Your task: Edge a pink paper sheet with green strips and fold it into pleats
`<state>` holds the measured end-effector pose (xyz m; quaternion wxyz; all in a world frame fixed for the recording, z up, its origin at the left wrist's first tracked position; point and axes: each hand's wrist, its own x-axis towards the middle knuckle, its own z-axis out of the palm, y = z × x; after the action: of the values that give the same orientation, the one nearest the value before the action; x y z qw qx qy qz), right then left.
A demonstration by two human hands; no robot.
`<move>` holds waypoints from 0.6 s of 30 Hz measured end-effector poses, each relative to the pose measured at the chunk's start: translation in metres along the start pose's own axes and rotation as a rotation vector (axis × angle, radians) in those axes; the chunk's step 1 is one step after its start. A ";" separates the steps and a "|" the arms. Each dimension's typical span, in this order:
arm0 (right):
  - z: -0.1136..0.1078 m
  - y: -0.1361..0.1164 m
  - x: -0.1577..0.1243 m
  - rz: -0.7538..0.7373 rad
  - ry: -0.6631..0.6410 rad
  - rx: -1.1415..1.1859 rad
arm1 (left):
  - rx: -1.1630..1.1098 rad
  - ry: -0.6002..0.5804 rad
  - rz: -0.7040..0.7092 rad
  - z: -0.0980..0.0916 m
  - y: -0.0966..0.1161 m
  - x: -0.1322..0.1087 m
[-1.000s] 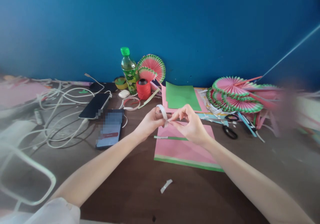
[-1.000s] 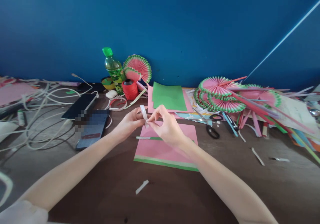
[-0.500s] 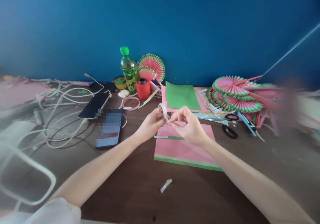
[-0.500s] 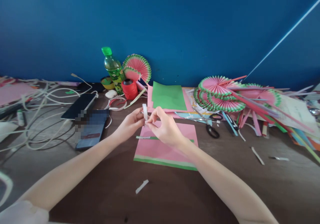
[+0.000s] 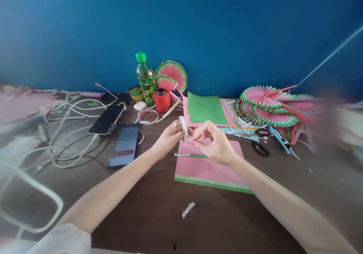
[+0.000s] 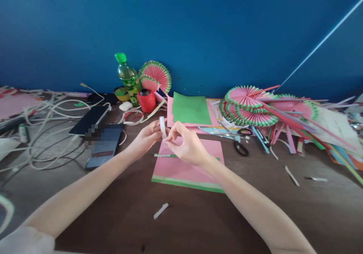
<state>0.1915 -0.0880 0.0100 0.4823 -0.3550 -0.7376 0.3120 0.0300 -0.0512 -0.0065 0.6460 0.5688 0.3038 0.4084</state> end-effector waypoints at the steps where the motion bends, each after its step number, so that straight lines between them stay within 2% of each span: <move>1: -0.001 0.000 0.000 -0.003 0.003 0.002 | 0.013 -0.008 0.002 0.001 0.000 0.000; 10: 0.000 0.001 0.000 -0.015 0.003 -0.019 | 0.115 -0.043 0.043 -0.001 -0.005 0.000; 18: 0.001 0.002 -0.001 -0.034 -0.009 -0.024 | 0.052 -0.019 -0.001 0.002 0.003 0.000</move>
<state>0.1914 -0.0877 0.0081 0.4799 -0.3466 -0.7495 0.2963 0.0314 -0.0521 -0.0030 0.6340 0.5892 0.3083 0.3946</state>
